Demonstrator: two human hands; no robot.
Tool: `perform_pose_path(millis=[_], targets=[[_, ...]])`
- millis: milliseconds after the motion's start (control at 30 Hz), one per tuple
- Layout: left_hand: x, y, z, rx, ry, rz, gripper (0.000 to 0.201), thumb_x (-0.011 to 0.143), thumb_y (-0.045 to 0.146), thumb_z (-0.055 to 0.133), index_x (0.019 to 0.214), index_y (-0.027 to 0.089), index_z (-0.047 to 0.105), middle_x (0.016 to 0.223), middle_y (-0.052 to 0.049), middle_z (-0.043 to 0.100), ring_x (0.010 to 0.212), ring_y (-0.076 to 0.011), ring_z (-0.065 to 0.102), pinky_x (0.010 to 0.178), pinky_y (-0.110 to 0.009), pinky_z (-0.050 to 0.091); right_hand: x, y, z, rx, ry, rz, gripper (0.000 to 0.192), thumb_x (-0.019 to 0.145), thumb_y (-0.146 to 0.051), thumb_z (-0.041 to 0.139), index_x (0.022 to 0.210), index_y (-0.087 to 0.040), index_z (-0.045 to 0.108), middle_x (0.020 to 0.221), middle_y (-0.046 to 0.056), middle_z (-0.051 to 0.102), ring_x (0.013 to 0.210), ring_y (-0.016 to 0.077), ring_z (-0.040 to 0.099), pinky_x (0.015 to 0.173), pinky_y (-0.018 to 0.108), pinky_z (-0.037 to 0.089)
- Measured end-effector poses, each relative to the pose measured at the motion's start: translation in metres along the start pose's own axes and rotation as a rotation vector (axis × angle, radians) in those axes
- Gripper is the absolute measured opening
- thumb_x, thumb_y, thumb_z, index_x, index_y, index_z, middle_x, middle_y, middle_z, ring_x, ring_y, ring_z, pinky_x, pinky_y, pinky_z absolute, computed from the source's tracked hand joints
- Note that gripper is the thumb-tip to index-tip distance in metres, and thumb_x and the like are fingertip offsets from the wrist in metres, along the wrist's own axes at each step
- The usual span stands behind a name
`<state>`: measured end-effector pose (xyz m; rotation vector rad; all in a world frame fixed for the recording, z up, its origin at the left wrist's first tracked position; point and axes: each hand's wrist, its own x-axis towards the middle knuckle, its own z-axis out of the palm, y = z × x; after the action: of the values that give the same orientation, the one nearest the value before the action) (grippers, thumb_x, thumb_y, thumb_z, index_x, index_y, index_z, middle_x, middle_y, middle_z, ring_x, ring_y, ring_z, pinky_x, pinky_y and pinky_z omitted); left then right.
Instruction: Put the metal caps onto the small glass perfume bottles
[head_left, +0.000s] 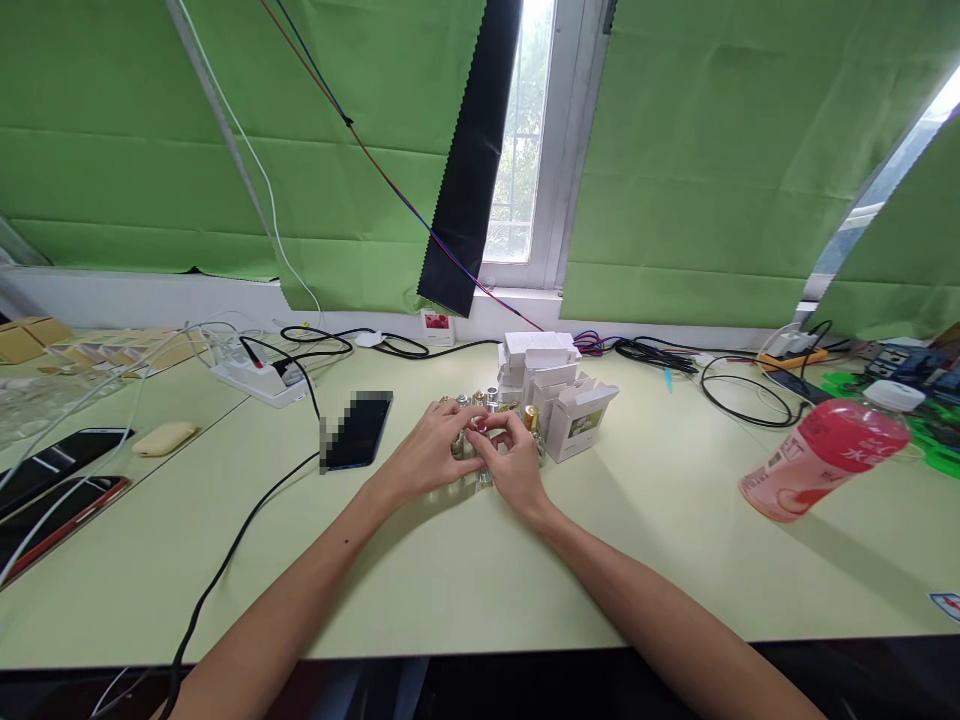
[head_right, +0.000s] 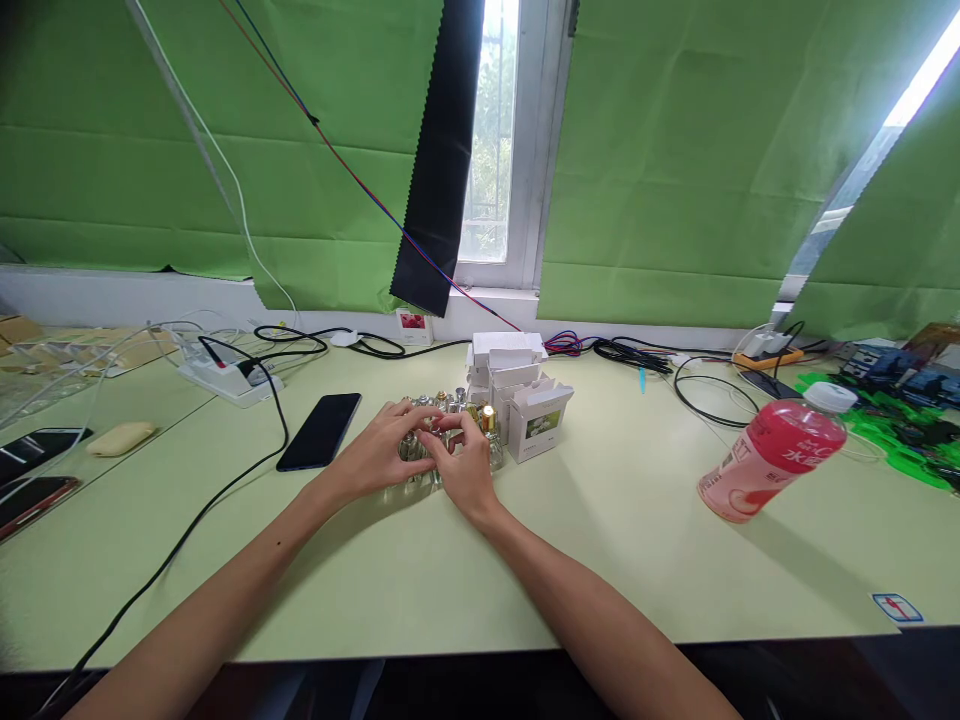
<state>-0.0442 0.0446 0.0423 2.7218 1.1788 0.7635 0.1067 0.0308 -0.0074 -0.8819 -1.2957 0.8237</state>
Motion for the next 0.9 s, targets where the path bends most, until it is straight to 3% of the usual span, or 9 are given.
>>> perform_pose_path(millis=[433, 900], targets=[[-0.0004, 0.0041, -0.0040, -0.007, -0.017, -0.019, 0.038, 0.082, 0.035, 0.067, 0.117, 0.024, 0.057, 0.103, -0.004, 0.062, 0.093, -0.0232, 0.053, 0.087, -0.038, 0.044, -0.0020, -0.0052, -0.0009, -0.078, -0.014, -0.083, 0.017, 0.090, -0.036, 0.061, 0.098, -0.021, 0.065, 0.096, 0.004, 0.068, 0.089, 0.0189, 0.064, 0.072, 0.031, 0.050], [0.0005, 0.0033, -0.0034, -0.021, -0.023, -0.015, 0.041, 0.082, 0.037, 0.067, 0.119, 0.024, 0.057, 0.112, -0.005, 0.064, 0.102, -0.0257, 0.055, 0.093, -0.042, 0.043, -0.0016, -0.0014, -0.0016, -0.099, -0.017, -0.114, 0.015, 0.090, -0.034, 0.059, 0.095, -0.021, 0.064, 0.097, 0.005, 0.067, 0.087, 0.0182, 0.063, 0.072, 0.030, 0.050]])
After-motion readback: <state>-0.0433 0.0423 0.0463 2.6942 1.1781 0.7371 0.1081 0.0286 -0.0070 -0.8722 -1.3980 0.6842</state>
